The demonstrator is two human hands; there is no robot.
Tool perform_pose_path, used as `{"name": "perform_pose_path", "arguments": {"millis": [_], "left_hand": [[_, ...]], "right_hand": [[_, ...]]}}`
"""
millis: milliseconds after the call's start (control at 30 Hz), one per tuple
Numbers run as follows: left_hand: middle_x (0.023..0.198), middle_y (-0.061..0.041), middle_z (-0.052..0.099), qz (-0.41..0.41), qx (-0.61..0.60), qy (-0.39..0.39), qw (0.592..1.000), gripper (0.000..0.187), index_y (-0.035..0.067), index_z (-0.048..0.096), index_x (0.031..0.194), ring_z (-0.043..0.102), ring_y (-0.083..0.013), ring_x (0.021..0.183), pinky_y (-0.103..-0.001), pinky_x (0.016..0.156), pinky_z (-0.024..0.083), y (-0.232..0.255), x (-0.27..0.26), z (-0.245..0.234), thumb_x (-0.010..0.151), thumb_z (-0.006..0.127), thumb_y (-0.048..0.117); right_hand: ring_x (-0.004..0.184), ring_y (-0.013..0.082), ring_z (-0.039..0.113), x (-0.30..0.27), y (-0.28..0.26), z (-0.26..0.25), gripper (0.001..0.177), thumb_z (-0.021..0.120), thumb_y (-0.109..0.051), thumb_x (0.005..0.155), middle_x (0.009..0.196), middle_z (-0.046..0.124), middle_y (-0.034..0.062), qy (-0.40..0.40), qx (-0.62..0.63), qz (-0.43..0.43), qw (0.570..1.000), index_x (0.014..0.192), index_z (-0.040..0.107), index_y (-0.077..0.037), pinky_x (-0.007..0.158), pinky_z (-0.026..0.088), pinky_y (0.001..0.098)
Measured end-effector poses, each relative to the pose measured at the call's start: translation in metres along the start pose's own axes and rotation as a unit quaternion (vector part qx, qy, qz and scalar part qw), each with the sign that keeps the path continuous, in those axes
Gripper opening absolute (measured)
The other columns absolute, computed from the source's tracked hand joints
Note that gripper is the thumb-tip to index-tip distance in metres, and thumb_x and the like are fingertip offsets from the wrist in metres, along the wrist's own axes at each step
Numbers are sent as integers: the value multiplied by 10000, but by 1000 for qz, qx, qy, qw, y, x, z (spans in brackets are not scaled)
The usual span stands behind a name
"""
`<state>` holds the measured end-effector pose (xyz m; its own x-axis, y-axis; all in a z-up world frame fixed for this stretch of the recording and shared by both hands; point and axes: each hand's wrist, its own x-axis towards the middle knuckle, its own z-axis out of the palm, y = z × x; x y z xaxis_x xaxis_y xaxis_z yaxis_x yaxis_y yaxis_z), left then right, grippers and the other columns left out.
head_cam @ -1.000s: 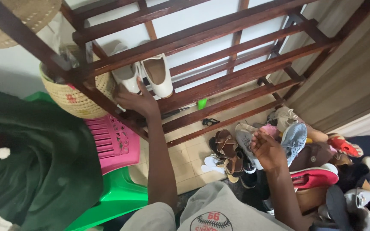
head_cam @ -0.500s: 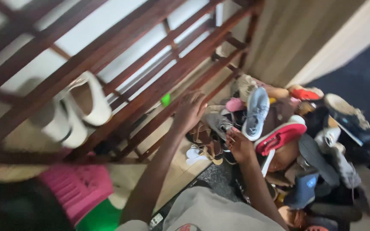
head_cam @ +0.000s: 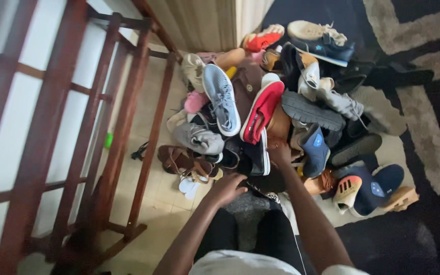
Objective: Organizing a large pile of shoes on the floor and placing selected ones onto a wooden shoe rack.
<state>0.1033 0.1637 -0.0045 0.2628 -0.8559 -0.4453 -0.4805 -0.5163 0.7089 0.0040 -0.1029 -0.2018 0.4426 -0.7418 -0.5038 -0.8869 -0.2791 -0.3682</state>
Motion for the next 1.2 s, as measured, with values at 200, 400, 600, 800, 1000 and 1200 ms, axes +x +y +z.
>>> {"name": "perform_pose_path", "arguments": {"millis": [200,400,600,800,1000,1200], "left_hand": [[1255,-174,700,-34,-71,65,995,404,59,658,1301,662,-339,1177,-441,1002,525,-41,6,28,964,684,280],[1274,-179,677,-102,-95,76,987,424,47,629,1308,643,-343,1186,-457,988,507,-46,48,47,957,685,279],[1288,-214,628,0,-18,115,993,474,21,607,1306,588,-420,1192,-493,979,481,-33,105,64,902,736,232],[1303,-195,637,49,-4,133,990,498,-1,584,1333,601,-394,1240,-460,1063,488,-44,178,95,935,727,260],[1480,-270,498,64,-107,85,989,642,-49,488,1450,478,-415,1380,-464,1131,389,-77,253,202,966,722,302],[1440,-248,624,-129,-235,106,957,723,-11,541,1435,579,-349,1355,-409,1136,442,-103,289,263,878,706,421]], "right_hand": [[1117,328,678,61,25,2,469,687,-214,647,1209,654,117,219,-223,-377,872,1095,641,-80,936,534,582],[830,377,712,82,80,77,179,584,-228,1032,1031,689,203,78,-226,-235,942,1124,615,-78,633,594,479],[767,327,701,-3,185,61,243,614,-247,962,944,717,171,166,-204,-194,945,1152,608,-96,630,572,459],[781,313,684,-67,271,-57,542,750,-335,923,967,701,222,175,-8,30,984,1251,575,60,644,576,446],[1130,406,635,-86,192,-115,432,739,-265,992,1233,655,310,352,-163,4,922,1287,641,34,882,547,463],[1070,404,688,57,172,-28,609,735,-464,922,1183,705,273,60,111,7,992,1250,669,45,905,550,512]]}}
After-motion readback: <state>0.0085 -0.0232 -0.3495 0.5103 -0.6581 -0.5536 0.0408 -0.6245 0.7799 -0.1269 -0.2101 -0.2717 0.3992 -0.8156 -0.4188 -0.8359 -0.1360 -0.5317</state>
